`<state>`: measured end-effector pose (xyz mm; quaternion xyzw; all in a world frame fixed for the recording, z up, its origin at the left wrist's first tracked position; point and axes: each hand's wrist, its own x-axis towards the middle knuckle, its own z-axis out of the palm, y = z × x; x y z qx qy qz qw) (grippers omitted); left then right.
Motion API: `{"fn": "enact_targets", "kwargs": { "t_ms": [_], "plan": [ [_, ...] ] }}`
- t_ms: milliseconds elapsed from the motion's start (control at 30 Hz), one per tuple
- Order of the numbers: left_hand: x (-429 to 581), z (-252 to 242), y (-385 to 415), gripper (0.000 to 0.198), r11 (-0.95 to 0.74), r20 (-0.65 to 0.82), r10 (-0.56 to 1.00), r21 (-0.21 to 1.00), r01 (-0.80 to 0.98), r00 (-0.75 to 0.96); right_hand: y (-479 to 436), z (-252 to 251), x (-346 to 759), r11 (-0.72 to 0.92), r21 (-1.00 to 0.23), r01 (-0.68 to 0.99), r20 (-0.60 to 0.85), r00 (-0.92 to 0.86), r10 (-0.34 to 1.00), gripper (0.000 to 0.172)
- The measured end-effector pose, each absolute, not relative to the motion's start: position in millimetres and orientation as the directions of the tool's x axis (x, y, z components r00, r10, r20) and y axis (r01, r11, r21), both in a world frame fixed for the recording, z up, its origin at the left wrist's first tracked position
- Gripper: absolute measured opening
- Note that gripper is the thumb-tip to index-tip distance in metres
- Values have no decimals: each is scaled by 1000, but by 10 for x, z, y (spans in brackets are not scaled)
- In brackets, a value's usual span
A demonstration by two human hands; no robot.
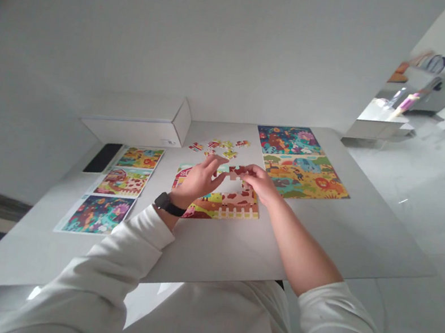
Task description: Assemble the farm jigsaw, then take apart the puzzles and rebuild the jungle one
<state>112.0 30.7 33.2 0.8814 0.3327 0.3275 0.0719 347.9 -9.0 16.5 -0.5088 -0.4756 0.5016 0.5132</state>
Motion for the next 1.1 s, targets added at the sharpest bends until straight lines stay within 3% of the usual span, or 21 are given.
{"fn": "enact_targets", "kwargs": {
  "t_ms": [67, 267, 433, 767, 1100],
  "plan": [
    [1107, 233, 303, 39, -784, 535, 617, 354, 509, 578, -96, 116, 3479, -31, -999, -15, -31, 22, 999, 42],
    [1088, 101, 299, 44, -727, 508, 656, 625, 284, 558, -120, 90, 3484, -44, -999, 22, -45, -37, 998, 39],
    [1107, 69, 327, 40, -633, 444, 704, 747, 205, 555, -142, 129, 3450, -51, -997, 57, -54, -49, 997, 43],
    [1061, 53, 352, 36, -687, 434, 648, 688, 233, 626, -139, 90, 3530, -10, -993, 121, -11, -8, 1000, 41],
    [1073, -16, 416, 20, -693, 374, 594, 688, 217, 713, -100, -56, 3585, 36, -883, 467, 39, -2, 999, 16]
  ]
}}
